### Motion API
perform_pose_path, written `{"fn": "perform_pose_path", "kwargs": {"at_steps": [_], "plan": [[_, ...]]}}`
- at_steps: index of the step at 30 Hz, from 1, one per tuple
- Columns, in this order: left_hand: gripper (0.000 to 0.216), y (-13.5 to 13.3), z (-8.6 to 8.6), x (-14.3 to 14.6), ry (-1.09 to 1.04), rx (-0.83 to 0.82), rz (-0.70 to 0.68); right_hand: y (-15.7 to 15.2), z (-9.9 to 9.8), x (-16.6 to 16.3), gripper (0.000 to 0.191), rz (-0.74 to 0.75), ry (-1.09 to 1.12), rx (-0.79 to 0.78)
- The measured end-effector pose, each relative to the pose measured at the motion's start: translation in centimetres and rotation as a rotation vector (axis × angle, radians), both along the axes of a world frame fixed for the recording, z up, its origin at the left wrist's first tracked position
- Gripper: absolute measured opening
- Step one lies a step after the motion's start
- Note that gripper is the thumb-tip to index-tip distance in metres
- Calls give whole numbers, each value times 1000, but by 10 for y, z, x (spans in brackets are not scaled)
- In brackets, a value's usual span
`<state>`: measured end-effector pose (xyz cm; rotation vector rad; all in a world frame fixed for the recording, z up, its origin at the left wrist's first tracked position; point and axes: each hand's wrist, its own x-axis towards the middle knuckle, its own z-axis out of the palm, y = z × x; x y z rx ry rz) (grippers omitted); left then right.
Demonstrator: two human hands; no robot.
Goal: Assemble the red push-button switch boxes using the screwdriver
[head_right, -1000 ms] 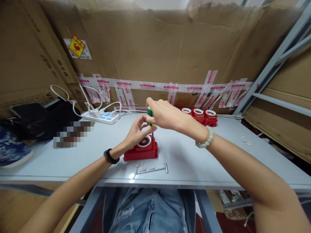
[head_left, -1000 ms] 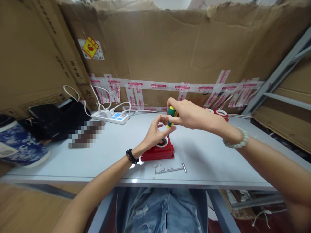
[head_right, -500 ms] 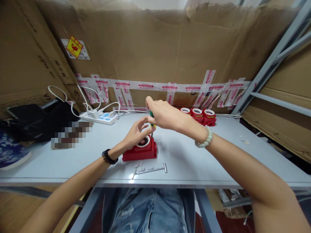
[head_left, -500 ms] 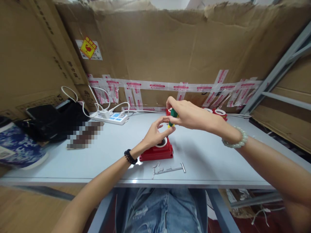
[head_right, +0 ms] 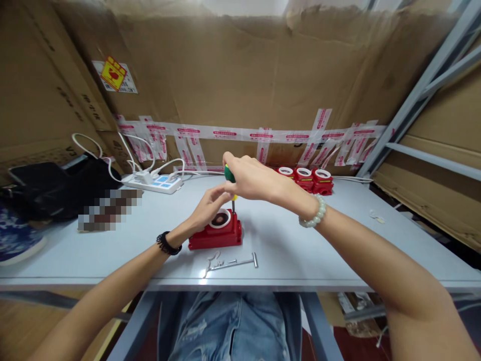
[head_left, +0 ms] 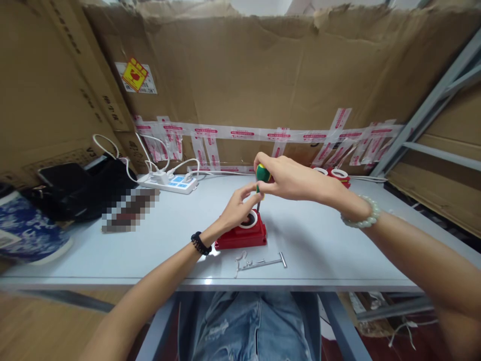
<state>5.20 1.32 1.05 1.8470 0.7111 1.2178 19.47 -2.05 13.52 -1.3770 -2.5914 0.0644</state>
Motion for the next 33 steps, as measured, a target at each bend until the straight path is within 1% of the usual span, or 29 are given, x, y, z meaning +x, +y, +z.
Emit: {"fn": "perform_pose_path", "kwargs": {"at_steps": [2,4,7,10,12,15,17,19,22,25,27,29,31,33], "plan": [[24,1,-1,0,-5,16,-14,1,-1,-2,16,-46,-13,44],[25,1,-2,0,-21,33,25,2,-2,-3,18,-75,-18,80],[27,0,-2,0,-19,31,66,3,-3,-3,16,-30,9,80],[24,-1,0,0,-30,9,18,3,-3,-1,19,6,43,62],[22,-1,1,-1,-35,15,16,3,-3,-1,22,-4,48,69],[25,-1,-1,0,-29,52,96,1,-4,-2,22,-54,35,93],[33,-1,-2,0,-28,60,131,-1,-5,-3,16,-48,46,85],[35,-1,-2,0,-21,58,119,-2,-4,-5,10,4,79,57],[20,-1,-2,0,-14,36,46,-2,-2,-6,20,63,122,35],[19,1,-3,0,-30,73,30,-2,-2,-7,24,43,129,44],[19,2,-4,0,-61,103,62,-2,-4,-8,23,-1,108,56],[24,2,-5,1,-80,94,88,-2,-5,-8,22,-32,70,43],[29,2,-4,0,-77,75,94,-3,-5,-9,19,-28,41,21],[29,1,-3,-1,-76,66,81,-3,-4,-8,15,-7,26,20]]}}
